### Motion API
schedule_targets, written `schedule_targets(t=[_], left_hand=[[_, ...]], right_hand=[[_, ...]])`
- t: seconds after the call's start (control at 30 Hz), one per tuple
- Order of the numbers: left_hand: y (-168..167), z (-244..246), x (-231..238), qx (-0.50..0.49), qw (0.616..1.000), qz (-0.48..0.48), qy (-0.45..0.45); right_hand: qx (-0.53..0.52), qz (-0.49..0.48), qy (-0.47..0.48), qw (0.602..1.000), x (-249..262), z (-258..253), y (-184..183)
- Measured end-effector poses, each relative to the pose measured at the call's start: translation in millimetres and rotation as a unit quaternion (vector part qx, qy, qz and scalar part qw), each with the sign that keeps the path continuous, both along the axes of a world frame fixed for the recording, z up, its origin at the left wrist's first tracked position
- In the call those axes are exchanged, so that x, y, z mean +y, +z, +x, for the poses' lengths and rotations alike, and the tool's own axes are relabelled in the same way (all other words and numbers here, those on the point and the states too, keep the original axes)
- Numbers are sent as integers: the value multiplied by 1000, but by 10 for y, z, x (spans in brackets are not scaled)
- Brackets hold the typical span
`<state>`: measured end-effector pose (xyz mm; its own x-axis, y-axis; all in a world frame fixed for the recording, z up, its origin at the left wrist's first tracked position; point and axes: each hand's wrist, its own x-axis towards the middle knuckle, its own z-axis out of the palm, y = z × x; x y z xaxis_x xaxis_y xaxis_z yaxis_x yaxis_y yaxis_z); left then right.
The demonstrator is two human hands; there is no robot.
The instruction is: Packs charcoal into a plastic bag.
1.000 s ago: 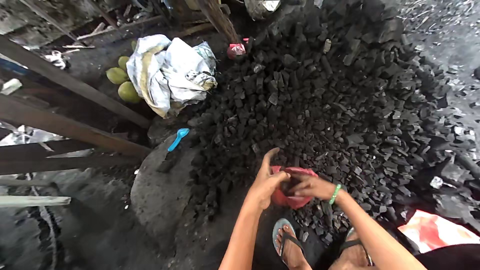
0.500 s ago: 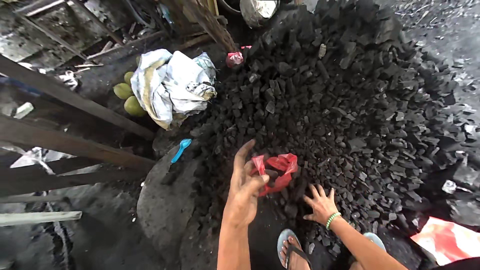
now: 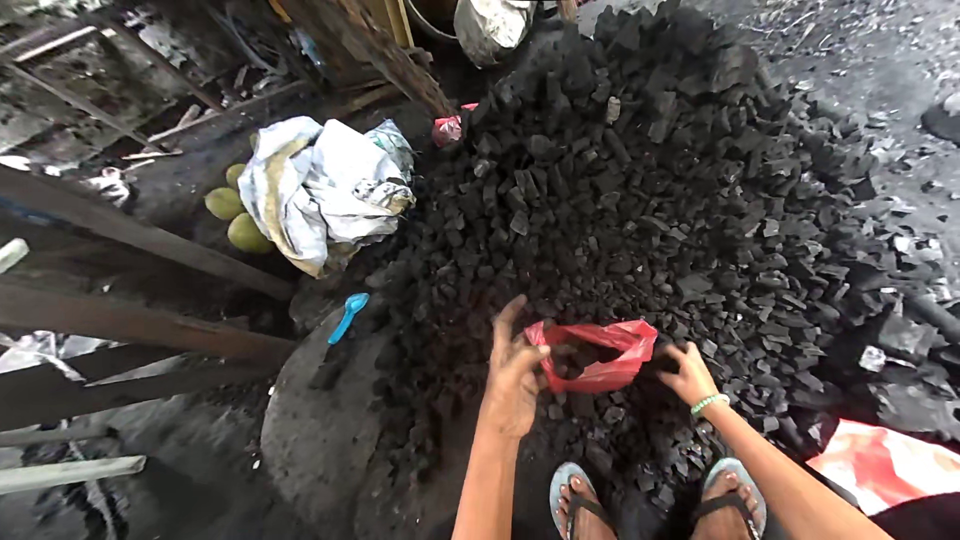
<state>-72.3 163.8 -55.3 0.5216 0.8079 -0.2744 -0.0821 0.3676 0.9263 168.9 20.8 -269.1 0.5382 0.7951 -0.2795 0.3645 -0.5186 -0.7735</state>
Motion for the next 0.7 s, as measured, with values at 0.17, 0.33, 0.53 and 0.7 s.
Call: schedule_targets(t=[0.17,0.33,0.53,0.7], left_hand=[[-108,135,-67,73,995,-22,-56],[-33,159,-61,38,994,-19,-97],[202,-62,-70,-79,991,-19,-102],[308,-212,8,-197,978,4,-69]], right_hand=[[388,325,-246,826,345,-234,756],[313,213,137,915,596,-516,1022],[87,244,157,953,694,-27,1132],[-143,33,-72,987,722,800,574]])
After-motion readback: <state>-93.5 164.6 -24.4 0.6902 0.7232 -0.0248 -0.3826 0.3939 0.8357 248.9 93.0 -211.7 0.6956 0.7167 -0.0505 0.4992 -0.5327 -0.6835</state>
